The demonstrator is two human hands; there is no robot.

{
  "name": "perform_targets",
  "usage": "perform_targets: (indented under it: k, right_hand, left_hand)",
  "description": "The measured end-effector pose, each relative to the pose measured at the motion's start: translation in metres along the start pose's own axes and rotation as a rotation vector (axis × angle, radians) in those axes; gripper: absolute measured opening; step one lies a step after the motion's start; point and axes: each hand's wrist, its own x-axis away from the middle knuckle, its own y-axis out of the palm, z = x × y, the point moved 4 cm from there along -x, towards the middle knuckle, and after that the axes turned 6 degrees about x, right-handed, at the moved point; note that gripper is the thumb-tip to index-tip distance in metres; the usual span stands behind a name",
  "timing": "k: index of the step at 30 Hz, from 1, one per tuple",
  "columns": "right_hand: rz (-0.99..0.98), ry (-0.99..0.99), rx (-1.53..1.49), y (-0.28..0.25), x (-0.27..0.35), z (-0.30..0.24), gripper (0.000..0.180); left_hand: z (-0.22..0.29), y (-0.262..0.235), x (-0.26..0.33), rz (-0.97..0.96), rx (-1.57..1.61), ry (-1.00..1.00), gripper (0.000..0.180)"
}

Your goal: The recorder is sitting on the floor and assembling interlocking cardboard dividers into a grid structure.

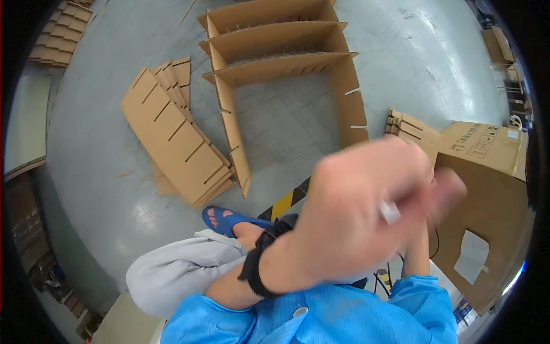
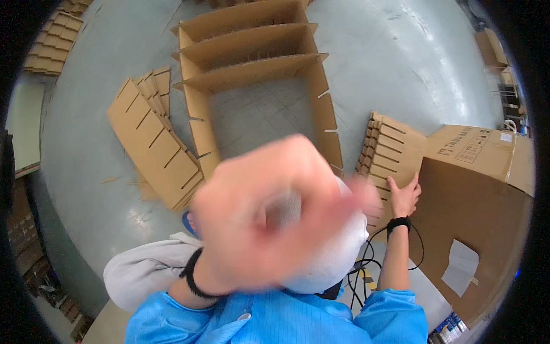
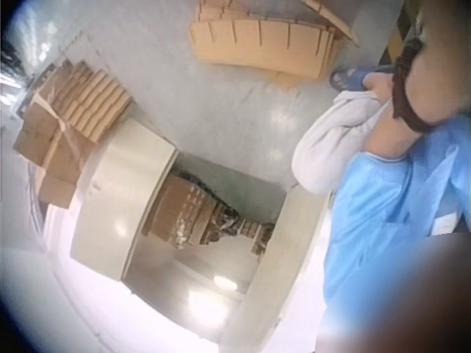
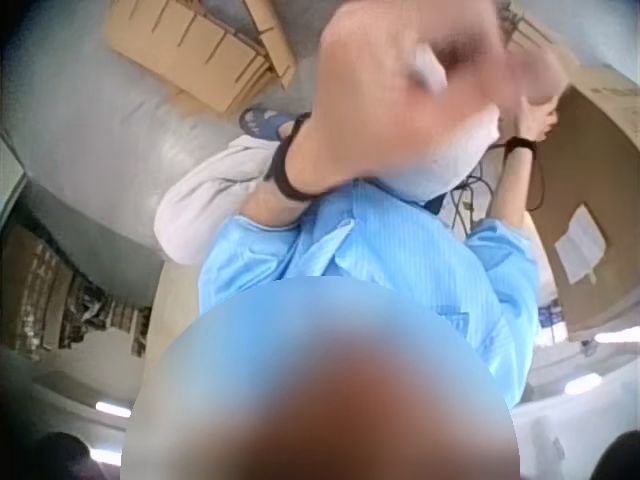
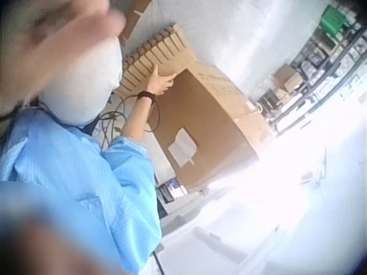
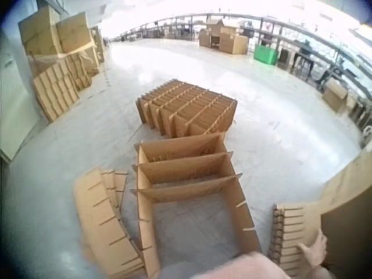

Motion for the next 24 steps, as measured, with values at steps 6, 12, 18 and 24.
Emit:
perform_targets:
  k: [6,12,18,24]
  right_hand:
    - [0.071,0.039,0.136,-0.021,0.007,-0.013,0.105]
    - [-0.225,-0.273,-0.873,-0.062,-0.031,-0.002,0.058]
    - [-0.293,-0.726,-0.658,-0.245,-0.016,-0.092,0.024]
    - [-0.157,-1.643,-0.115,-0.284,0.076,-0.303,0.025]
  left_hand:
    - [-0.041,-0.016,-0.011,0.075,0.021,-0.354,0.031]
    - [-0.046,-0.033,-0.019,0.132,0.175,-0.326,0.015]
    - [-0.071,-0.138,-0.012,0.619,-0.129,-0.342,0.031]
    - [-0.025,-0.201,0.028,0.942,-0.096,-0.327,0.035]
